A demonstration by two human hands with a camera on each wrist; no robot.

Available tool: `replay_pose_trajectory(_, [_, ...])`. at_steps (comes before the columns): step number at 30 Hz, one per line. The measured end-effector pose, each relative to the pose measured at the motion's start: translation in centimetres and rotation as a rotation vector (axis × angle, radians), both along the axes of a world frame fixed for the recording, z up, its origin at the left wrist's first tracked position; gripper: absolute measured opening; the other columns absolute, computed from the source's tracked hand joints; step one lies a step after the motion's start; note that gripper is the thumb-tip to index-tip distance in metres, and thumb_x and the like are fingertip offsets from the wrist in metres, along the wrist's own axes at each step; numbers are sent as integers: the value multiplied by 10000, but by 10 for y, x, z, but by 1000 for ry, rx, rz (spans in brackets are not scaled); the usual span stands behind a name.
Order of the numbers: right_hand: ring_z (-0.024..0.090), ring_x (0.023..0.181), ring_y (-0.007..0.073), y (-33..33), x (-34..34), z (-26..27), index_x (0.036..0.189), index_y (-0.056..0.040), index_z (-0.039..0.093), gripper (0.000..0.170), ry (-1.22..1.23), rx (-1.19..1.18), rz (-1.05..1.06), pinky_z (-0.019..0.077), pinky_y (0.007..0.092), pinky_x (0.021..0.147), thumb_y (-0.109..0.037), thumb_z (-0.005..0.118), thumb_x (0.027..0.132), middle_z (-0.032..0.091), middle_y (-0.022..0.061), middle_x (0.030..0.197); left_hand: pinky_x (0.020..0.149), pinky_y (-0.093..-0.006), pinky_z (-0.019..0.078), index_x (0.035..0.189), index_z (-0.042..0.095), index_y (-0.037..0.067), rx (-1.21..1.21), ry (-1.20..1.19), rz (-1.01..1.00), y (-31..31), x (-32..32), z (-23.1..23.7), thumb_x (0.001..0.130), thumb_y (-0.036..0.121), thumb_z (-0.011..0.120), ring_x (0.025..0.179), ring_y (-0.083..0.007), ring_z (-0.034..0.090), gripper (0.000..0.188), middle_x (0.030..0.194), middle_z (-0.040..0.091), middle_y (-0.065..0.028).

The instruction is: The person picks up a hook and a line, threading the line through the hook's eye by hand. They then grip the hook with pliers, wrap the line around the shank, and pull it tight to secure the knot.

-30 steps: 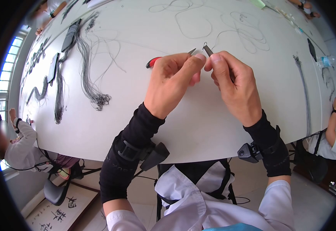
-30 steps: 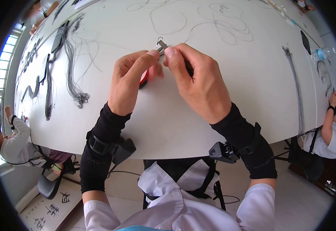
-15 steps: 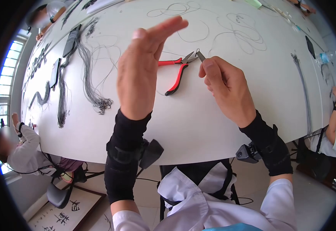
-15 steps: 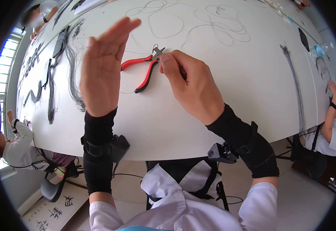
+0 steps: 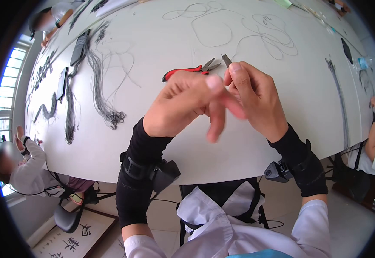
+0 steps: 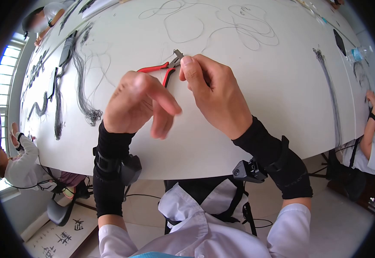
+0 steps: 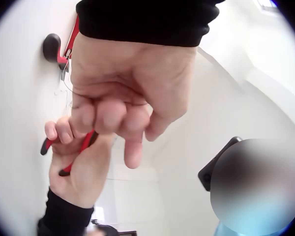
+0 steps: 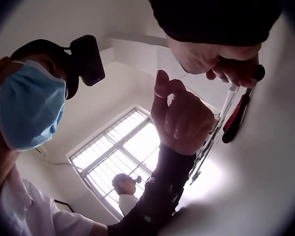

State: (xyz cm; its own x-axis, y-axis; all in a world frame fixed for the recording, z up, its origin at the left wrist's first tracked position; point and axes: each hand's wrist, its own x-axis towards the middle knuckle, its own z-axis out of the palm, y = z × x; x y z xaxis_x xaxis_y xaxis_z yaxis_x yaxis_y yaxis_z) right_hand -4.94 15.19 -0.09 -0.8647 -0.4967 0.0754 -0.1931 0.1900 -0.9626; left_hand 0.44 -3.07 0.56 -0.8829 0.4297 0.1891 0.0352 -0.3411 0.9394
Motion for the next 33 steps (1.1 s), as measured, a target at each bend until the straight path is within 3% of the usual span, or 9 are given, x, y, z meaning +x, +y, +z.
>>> replay_pose_trajectory(2, [396,559,86,0,1,-1,829,-13,573,455,-115,-42,7,345,258,533,-387,474,1067,423,-6,606,734,-364,475,1286,513,-3,421,86,18,2,0,-7,1088,412,258,847,-297,558,525,993,551,-229])
replay_pose_trajectory(4, [404,558,86,0,1,-2,829,-18,568,464,-179,-65,11,355,258,536,-405,472,1066,428,-6,607,987,-446,526,1545,349,57,707,95,142,4,-2,-2,1092,392,204,1199,-406,579,581,1382,502,-329])
replay_pose_trajectory(5, [409,558,86,0,0,-4,830,-19,567,468,-186,-67,9,360,259,538,-413,472,1065,432,-6,609,1096,-455,465,1552,334,51,764,85,278,6,-2,4,1093,376,207,1310,-403,517,577,1473,441,-310])
replay_pose_trajectory(8, [428,559,88,-1,1,-2,828,-23,567,482,-205,-51,4,373,259,541,-433,470,1064,442,-4,612,1181,-418,355,1488,442,14,225,192,635,0,-10,-1,1097,333,283,1319,-338,539,529,1434,525,-260])
replay_pose_trajectory(11, [446,560,86,-3,2,-4,826,-24,568,487,-195,-54,7,380,254,542,-436,466,1064,448,-4,612,1131,-368,398,1373,567,-28,-482,270,696,0,-4,-4,1097,275,374,1251,-256,597,453,1304,643,-213])
replay_pose_trajectory(13, [453,557,85,-3,3,-6,824,-23,569,485,-201,-61,10,383,252,538,-431,465,1065,451,-5,612,1010,-308,464,1233,650,-62,-515,235,677,3,-10,-18,1088,209,459,1077,-166,634,362,1064,709,-121])
replay_pose_trajectory(15, [456,550,85,-3,3,-7,821,-23,569,482,-226,-68,11,385,251,529,-425,464,1066,454,-5,612,718,-287,476,1043,704,-15,-505,260,724,7,-14,-31,1024,212,583,738,-139,579,258,787,658,-109])
replay_pose_trajectory(21, [411,523,70,-2,8,-2,837,-28,547,459,-442,-112,85,370,248,491,-414,461,1071,443,-22,612,557,-292,384,824,609,-39,-604,37,745,12,-5,-21,956,138,603,618,-115,415,221,643,487,-46])
replay_pose_trajectory(33, [380,517,84,1,11,-4,835,-41,506,465,-952,-229,231,403,274,504,-438,457,1074,366,-32,623,461,-257,310,597,448,35,-545,-46,737,8,6,-30,911,76,611,516,-34,365,355,523,422,34])
